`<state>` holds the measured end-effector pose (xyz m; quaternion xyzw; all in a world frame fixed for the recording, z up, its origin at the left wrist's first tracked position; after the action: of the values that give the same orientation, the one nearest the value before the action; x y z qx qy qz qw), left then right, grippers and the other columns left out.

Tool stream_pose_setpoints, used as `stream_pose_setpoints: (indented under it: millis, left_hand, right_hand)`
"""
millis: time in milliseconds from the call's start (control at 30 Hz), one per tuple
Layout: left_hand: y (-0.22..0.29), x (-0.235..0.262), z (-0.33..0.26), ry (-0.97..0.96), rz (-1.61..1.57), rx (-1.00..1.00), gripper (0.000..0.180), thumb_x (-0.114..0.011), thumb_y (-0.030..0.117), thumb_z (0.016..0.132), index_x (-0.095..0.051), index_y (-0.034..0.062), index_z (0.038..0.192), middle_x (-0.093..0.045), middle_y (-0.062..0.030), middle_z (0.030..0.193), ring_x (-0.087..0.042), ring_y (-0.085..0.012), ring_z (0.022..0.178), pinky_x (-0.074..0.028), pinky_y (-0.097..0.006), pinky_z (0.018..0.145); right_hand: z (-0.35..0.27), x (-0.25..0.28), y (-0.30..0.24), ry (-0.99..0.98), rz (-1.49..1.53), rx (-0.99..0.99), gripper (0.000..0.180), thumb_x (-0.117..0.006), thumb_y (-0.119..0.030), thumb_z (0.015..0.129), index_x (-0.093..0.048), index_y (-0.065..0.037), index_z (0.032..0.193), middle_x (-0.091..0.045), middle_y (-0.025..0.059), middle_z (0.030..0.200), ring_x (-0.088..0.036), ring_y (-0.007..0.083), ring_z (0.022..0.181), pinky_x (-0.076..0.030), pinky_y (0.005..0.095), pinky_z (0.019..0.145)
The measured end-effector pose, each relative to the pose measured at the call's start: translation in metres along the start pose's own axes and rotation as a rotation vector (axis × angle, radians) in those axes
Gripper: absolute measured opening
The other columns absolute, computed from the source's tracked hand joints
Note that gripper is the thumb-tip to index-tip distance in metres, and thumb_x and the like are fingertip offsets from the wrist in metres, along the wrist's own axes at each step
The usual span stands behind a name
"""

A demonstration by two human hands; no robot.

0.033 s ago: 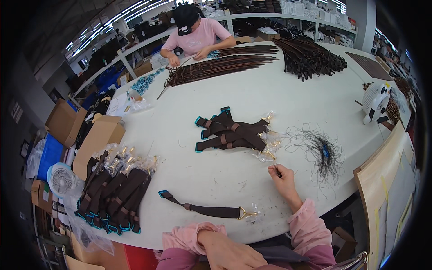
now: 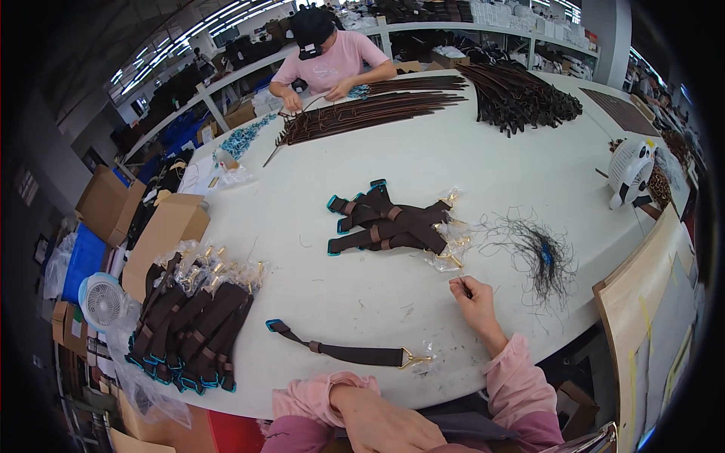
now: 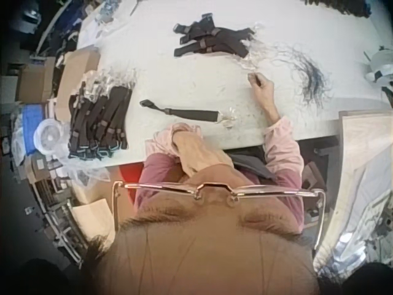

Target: The person uses a small tool to attach gold-colored metal hooks to the ends of brown fabric straps. They repeatedly pick up a strap, insert the hook, and secure it before placing the finished item on a growing pile on the table.

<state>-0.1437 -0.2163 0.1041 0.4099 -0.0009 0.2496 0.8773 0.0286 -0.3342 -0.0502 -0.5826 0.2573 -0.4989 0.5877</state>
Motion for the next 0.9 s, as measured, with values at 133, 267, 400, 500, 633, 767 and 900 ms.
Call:
stream_pose_setpoints:
  millis: [133, 267, 400, 500, 633, 767, 900]
  left_hand:
    - [0.005, 0.007, -0.016, -0.097, 0.053, -0.024, 0.033, -0.058, 0.026, 0.088, -0.055, -0.0066, 0.089, -0.055, -0.0190, 0.081, -0.054, -0.0308, 0.069, -0.041, -0.038, 0.059]
    - [0.007, 0.007, -0.030, -0.130, 0.090, -0.020, 0.035, -0.059, 0.027, 0.087, -0.055, -0.0071, 0.092, -0.055, -0.0203, 0.083, -0.055, -0.0322, 0.073, -0.042, -0.039, 0.063]
    - [0.009, 0.013, -0.027, 0.102, 0.001, 0.032, 0.043, -0.058, 0.034, 0.087, -0.056, -0.0072, 0.098, -0.057, -0.0202, 0.092, -0.056, -0.0314, 0.082, -0.044, -0.039, 0.071]
    - [0.018, 0.017, -0.015, 0.417, -0.184, 0.083, 0.055, -0.052, 0.046, 0.089, -0.055, -0.0056, 0.109, -0.055, -0.0208, 0.105, -0.054, -0.0313, 0.093, -0.043, -0.040, 0.080]
    - [0.024, 0.015, 0.015, 0.551, -0.466, -0.143, 0.053, -0.059, 0.039, 0.085, -0.052, -0.0077, 0.109, -0.052, -0.0206, 0.106, -0.051, -0.0306, 0.095, -0.040, -0.039, 0.081]
    - [0.019, 0.019, 0.022, 0.373, -0.554, -0.290, 0.068, -0.063, 0.043, 0.080, -0.045, -0.0125, 0.115, -0.045, -0.0219, 0.114, -0.046, -0.0282, 0.104, -0.034, -0.039, 0.089]
    - [0.024, 0.014, 0.032, 0.372, -0.547, -0.308, 0.063, -0.063, 0.038, 0.080, -0.043, -0.0120, 0.113, -0.045, -0.0208, 0.109, -0.045, -0.0273, 0.101, -0.033, -0.038, 0.088]
  right_hand:
    - [0.001, -0.001, -0.001, 0.000, -0.043, 0.016, 0.015, -0.063, -0.011, 0.082, -0.064, 0.002, 0.089, -0.054, 0.0035, 0.058, -0.044, 0.0064, 0.053, -0.037, 0.0233, 0.049]
    - [0.001, -0.005, -0.005, -0.024, -0.080, 0.021, 0.014, -0.063, -0.010, 0.082, -0.064, 0.002, 0.088, -0.057, 0.0056, 0.060, -0.046, 0.0073, 0.053, -0.039, 0.0239, 0.050]
    - [0.001, -0.007, -0.005, -0.040, -0.108, 0.038, 0.015, -0.063, -0.011, 0.082, -0.064, 0.002, 0.089, -0.056, 0.0062, 0.059, -0.046, 0.0076, 0.053, -0.039, 0.0242, 0.050]
    - [-0.001, -0.006, -0.007, -0.051, -0.146, -0.002, 0.015, -0.063, -0.010, 0.082, -0.063, 0.003, 0.089, -0.055, 0.0062, 0.059, -0.044, 0.0072, 0.053, -0.038, 0.0240, 0.050]
    - [0.001, -0.008, 0.001, -0.069, -0.127, -0.021, 0.015, -0.063, -0.010, 0.082, -0.063, 0.003, 0.089, -0.055, 0.0061, 0.059, -0.043, 0.0066, 0.054, -0.037, 0.0237, 0.050]
    - [-0.001, -0.007, -0.001, -0.071, -0.142, -0.021, 0.015, -0.063, -0.010, 0.082, -0.063, 0.003, 0.089, -0.056, 0.0066, 0.059, -0.044, 0.0064, 0.054, -0.038, 0.0235, 0.050]
    - [0.000, -0.010, -0.001, -0.073, -0.135, -0.005, 0.015, -0.064, -0.011, 0.081, -0.063, 0.003, 0.089, -0.058, 0.0084, 0.061, -0.046, 0.0074, 0.053, -0.039, 0.0240, 0.050]
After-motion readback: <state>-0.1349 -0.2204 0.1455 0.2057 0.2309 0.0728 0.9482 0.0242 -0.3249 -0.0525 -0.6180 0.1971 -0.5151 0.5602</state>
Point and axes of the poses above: each hand's wrist, its own z-axis towards the middle knuckle, its own x-axis out of the back of the hand, y = z × x, the point moved 1 cm from there along z, towards the middle knuckle
